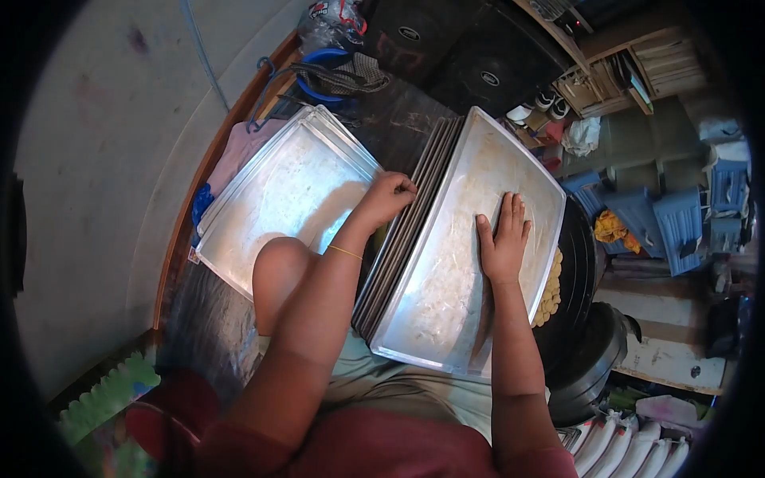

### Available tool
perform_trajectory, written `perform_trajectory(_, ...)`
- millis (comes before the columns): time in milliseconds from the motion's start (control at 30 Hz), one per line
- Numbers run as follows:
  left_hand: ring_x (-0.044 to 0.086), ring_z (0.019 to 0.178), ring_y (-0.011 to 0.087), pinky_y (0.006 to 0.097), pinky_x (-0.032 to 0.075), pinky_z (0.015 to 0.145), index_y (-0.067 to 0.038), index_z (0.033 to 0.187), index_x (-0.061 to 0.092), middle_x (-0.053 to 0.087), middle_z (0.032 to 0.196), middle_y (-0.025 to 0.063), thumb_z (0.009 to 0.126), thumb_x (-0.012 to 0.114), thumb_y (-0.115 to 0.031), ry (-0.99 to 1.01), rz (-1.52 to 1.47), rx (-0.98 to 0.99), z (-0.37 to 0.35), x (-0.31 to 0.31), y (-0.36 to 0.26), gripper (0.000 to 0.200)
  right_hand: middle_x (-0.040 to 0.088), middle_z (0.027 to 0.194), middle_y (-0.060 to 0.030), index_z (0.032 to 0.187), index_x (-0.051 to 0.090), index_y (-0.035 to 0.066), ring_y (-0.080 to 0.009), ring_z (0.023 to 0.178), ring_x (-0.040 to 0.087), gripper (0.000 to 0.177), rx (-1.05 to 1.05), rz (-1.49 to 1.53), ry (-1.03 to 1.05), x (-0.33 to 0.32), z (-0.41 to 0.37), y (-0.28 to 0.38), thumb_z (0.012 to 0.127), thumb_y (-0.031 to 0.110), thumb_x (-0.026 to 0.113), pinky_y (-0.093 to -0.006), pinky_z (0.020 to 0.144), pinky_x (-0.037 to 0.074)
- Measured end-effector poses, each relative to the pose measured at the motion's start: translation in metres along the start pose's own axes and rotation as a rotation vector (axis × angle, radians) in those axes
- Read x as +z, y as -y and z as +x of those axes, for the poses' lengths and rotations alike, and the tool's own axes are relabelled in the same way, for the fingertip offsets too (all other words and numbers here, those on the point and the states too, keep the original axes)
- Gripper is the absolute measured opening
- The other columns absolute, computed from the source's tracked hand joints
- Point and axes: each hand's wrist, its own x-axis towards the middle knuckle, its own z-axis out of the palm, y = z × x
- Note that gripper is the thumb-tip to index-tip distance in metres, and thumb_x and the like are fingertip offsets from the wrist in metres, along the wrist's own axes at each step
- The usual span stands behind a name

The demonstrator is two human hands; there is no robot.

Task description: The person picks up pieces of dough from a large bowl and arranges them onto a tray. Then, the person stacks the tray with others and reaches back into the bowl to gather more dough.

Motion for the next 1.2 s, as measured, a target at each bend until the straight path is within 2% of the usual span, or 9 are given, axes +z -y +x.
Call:
perform_trajectory(167,0.055,0.101,0.0276,0.0350,0.045,0.087,-0.004,0.084,0.065,0.055,0.113,0.0149,0.071,0.068,-0.012,0.005,0.030,-0.037,-0.003,0.001,-0.007,0.016,0.026,0.149,-0.0202,0.144,0.026,0.004,-0.0326,0.140,0.019,0.070,0.002,0.008,-0.003,0.000,0.001,0.001,0.092,0.047,0.046,-0.0508,0.112,0.009)
perform_trajectory(233,0.050,0.114,0.0365,0.0389,0.040,0.097,-0.006,0.084,0.065,0.051,0.120,0.0204,0.071,0.071,-0.016,-0.069,0.011,0.167,-0.004,0.003,-0.008,0.018,0.026,0.148,-0.0204,0.144,0.027,0.004,-0.0327,0.140,0.019,0.070,0.000,0.008,-0.005,0.000,0.000,0.001,0.092,0.046,0.047,-0.0507,0.112,0.009)
perform_trajectory(533,0.039,0.127,0.0341,0.0369,0.032,0.105,-0.010,0.090,0.064,0.040,0.135,0.0197,0.074,0.069,-0.015,0.003,0.031,0.052,-0.011,0.001,-0.028,0.017,0.027,0.148,-0.0203,0.144,0.028,0.005,-0.0325,0.140,0.020,0.070,0.002,0.014,-0.014,0.001,0.000,0.000,0.091,0.046,0.048,-0.0506,0.112,0.009)
perform_trajectory(867,0.040,0.127,0.0342,0.0376,0.032,0.105,-0.009,0.089,0.066,0.041,0.134,0.0196,0.076,0.067,-0.014,-0.003,0.008,0.186,-0.011,0.011,-0.025,0.014,0.028,0.148,-0.0199,0.144,0.028,0.005,-0.0324,0.140,0.020,0.071,0.006,0.032,-0.024,0.001,0.000,-0.001,0.091,0.047,0.049,-0.0509,0.112,0.009)
perform_trajectory(967,0.041,0.126,0.0335,0.0376,0.032,0.105,-0.008,0.087,0.066,0.043,0.133,0.0190,0.079,0.067,-0.020,0.072,-0.319,0.015,-0.012,0.008,-0.031,0.014,0.027,0.148,-0.0201,0.144,0.028,0.006,-0.0322,0.140,0.020,0.071,0.012,0.036,-0.022,0.003,0.001,-0.005,0.090,0.046,0.051,-0.0511,0.112,0.009)
perform_trajectory(1033,0.042,0.125,0.0328,0.0382,0.032,0.104,-0.008,0.091,0.066,0.045,0.132,0.0187,0.082,0.066,-0.029,0.047,0.106,0.111,-0.018,0.007,-0.044,0.023,0.027,0.148,-0.0204,0.144,0.028,0.006,-0.0324,0.140,0.019,0.072,0.000,0.049,-0.020,0.004,0.001,-0.009,0.089,0.047,0.051,-0.0511,0.112,0.008)
perform_trajectory(1067,0.042,0.125,0.0328,0.0382,0.032,0.104,-0.008,0.091,0.066,0.045,0.132,0.0187,0.082,0.066,-0.029,0.045,0.104,0.108,-0.019,0.009,-0.044,0.023,0.027,0.148,-0.0207,0.144,0.028,0.006,-0.0325,0.140,0.019,0.073,-0.011,0.062,-0.018,0.004,0.001,-0.010,0.089,0.047,0.052,-0.0511,0.112,0.008)
perform_trajectory(1133,0.035,0.128,0.0383,0.0552,0.025,0.103,-0.011,0.089,0.065,0.039,0.139,0.0149,0.080,0.066,-0.042,0.079,0.027,0.114,-0.021,0.012,-0.050,0.032,0.027,0.148,-0.0207,0.144,0.028,0.007,-0.0326,0.140,0.019,0.073,-0.022,0.078,-0.012,0.002,0.000,-0.012,0.088,0.047,0.053,-0.0508,0.112,0.007)
perform_trajectory(1200,0.031,0.130,0.0371,0.0589,0.023,0.100,-0.012,0.093,0.063,0.038,0.140,0.0133,0.083,0.063,-0.039,0.109,0.101,0.064,-0.026,0.010,-0.063,0.029,0.027,0.148,-0.0207,0.144,0.029,0.007,-0.0327,0.140,0.019,0.074,-0.036,0.093,-0.003,0.001,0.000,-0.012,0.088,0.048,0.054,-0.0505,0.112,0.006)
